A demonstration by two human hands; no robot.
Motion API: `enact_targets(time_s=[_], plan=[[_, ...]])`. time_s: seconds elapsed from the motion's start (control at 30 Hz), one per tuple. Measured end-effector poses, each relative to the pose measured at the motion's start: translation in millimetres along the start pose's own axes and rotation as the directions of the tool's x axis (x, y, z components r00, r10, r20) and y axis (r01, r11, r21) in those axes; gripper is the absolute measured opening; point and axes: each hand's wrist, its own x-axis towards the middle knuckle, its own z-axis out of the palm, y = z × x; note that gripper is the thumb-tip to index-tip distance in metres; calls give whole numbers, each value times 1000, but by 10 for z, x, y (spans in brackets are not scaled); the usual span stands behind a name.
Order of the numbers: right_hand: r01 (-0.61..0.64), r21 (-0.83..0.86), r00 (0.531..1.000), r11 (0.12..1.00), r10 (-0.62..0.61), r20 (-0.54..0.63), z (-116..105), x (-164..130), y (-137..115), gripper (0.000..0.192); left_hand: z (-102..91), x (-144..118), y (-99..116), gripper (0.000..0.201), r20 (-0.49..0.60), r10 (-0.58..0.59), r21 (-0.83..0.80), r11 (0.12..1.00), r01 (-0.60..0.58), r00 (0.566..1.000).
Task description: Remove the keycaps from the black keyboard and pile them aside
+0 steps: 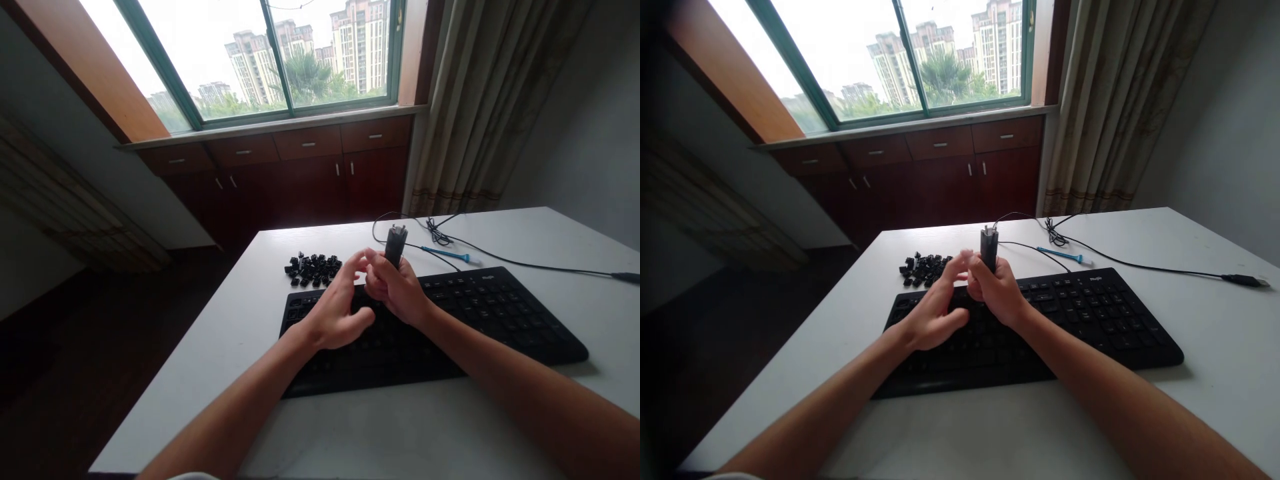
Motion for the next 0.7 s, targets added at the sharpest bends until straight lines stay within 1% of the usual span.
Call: enact_targets(time_s=[0.03,0.07,0.1,0.17,0.23,0.33,0.4,0.47,0.53,0.6,0.67,0.7], plan=[[12,11,1000,1000,-12,1,-5,-5,3,53,7,-8,26,91,52,37,39,998,-39,998],[23,15,1000,1000,-23,1,-7,-11,6,54,19,-13,50,97,90,48,75,996,-55,995],[31,15,1000,999,-31,-2,-7,-16,7,54,34,-15,71,103,118,36,106,993,-48,992],[41,2,999,999,-41,-23,-1,-27,4,56,79,-13,99,111,140,-20,138,990,1,990],[41,-12,998,999,-42,-54,14,-31,-11,56,140,-6,105,110,131,-65,137,989,46,989],[37,6,992,999,-36,-118,48,-24,-53,59,244,-2,92,104,84,-83,122,990,73,993],[38,11,987,999,-36,-158,68,-15,-78,61,304,-1,87,106,48,-92,117,989,86,995],[45,-3,985,999,-44,-168,76,-8,-88,61,338,4,94,109,30,-104,103,990,100,994],[51,-9,988,999,-52,-147,71,-7,-87,60,335,12,112,112,23,-107,85,991,105,994],[56,10,988,998,-54,-143,58,-11,-86,60,294,18,128,110,19,-99,84,992,97,995],[51,31,985,998,-45,-168,43,-19,-99,60,219,18,129,103,11,-82,128,989,80,997],[46,49,981,998,-36,-189,36,-23,-112,60,173,16,121,97,8,-71,170,983,68,997]])
